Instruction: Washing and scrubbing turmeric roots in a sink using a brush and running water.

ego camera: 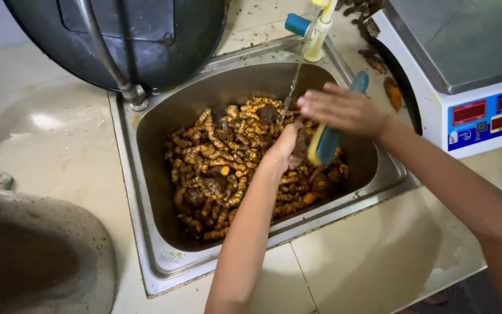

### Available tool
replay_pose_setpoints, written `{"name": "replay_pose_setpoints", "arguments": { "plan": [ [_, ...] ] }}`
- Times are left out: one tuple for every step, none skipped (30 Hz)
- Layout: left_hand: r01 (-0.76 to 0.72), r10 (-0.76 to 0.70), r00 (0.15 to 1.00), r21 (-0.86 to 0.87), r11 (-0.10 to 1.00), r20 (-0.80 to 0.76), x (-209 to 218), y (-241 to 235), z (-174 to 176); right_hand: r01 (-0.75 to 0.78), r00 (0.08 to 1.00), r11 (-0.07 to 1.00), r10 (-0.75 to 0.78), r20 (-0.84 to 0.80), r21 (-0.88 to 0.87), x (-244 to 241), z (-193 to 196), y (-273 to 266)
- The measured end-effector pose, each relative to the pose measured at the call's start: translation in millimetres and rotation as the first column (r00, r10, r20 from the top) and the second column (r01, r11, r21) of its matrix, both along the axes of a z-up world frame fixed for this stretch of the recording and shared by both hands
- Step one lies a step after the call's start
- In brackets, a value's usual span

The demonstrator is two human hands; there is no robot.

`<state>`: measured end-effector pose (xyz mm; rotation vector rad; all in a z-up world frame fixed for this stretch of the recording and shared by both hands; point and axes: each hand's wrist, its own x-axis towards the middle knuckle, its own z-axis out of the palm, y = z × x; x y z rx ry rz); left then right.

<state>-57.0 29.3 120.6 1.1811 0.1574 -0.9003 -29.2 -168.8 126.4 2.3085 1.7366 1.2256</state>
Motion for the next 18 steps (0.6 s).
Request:
{"name": "replay_pose_setpoints", "arguments": {
  "plan": [
    [0.010, -0.009, 0.999, -0.029, 1.000, 0.033, -13, 9, 45, -0.046, 0.998, 0.999, 0.046, -0.040, 0.004, -2, -6, 4],
    [0.008, -0.007, 0.999, -0.032, 0.999, 0.031, -8, 6, 26, -0.048, 0.998, 0.999, 0.048, -0.042, 0.001, -6, -7, 7],
    [0.012, -0.011, 0.999, -0.017, 1.000, 0.043, -2, 4, 8, -0.084, 0.996, 0.996, 0.083, -0.045, -0.012, -10, -7, 11],
    [0.015, -0.015, 0.998, -0.003, 1.000, 0.056, 3, 3, -10, -0.119, 0.992, 0.993, 0.118, -0.049, -0.024, -14, -8, 15],
    [0.011, -0.011, 0.999, -0.003, 1.000, 0.053, 11, -7, -41, -0.124, 0.991, 0.992, 0.122, -0.051, -0.024, -4, -9, 6],
    [0.005, -0.005, 1.000, 0.003, 1.000, 0.020, 18, -16, -72, -0.111, 0.992, 0.994, 0.110, -0.063, -0.014, 5, -9, -3],
    [-0.004, 0.004, 1.000, 0.009, 1.000, -0.010, 28, -24, -102, -0.102, 0.992, 0.995, 0.102, -0.071, -0.005, 18, -8, -11],
    [-0.012, 0.012, 1.000, 0.008, 1.000, -0.008, 25, -23, -96, -0.110, 0.992, 0.994, 0.110, -0.070, -0.006, 16, -7, -11],
    [-0.014, 0.015, 1.000, 0.010, 1.000, -0.010, 25, -23, -89, -0.084, 0.995, 0.996, 0.082, -0.059, -0.025, 16, -4, -13],
    [-0.017, 0.017, 1.000, 0.013, 1.000, -0.012, 24, -23, -83, -0.057, 0.997, 0.997, 0.055, -0.047, -0.043, 16, -2, -14],
    [-0.019, 0.019, 1.000, 0.008, 1.000, -0.017, 20, -25, -72, -0.060, 0.997, 0.997, 0.058, -0.052, -0.048, 5, 9, -2],
    [-0.038, 0.036, 0.999, -0.078, 0.996, -0.026, 16, -27, -61, -0.071, 0.997, 0.995, 0.069, -0.029, -0.067, -6, 19, 10],
    [-0.060, 0.054, 0.998, -0.161, 0.985, -0.040, 10, -29, -51, -0.082, 0.997, 0.993, 0.081, -0.010, -0.085, -18, 28, 22],
    [-0.064, 0.057, 0.997, -0.164, 0.984, -0.050, 14, -39, -57, -0.086, 0.996, 0.992, 0.084, -0.020, -0.088, -20, 26, 17],
    [-0.078, 0.070, 0.996, -0.189, 0.979, -0.049, 18, -45, -65, -0.054, 0.998, 0.994, 0.055, 0.007, -0.093, -20, 23, 16],
    [-0.092, 0.083, 0.995, -0.214, 0.973, -0.048, 22, -51, -72, -0.022, 0.999, 0.995, 0.025, 0.034, -0.096, -20, 21, 14],
    [-0.099, 0.091, 0.995, -0.217, 0.971, -0.046, 17, -41, -68, -0.029, 0.999, 0.995, 0.033, 0.036, -0.098, -20, 18, 14],
    [-0.157, 0.156, 0.988, -0.078, 0.984, -0.020, 11, -32, -63, -0.033, 0.999, 0.995, 0.037, 0.037, -0.096, -20, 15, 14]
  ]
}}
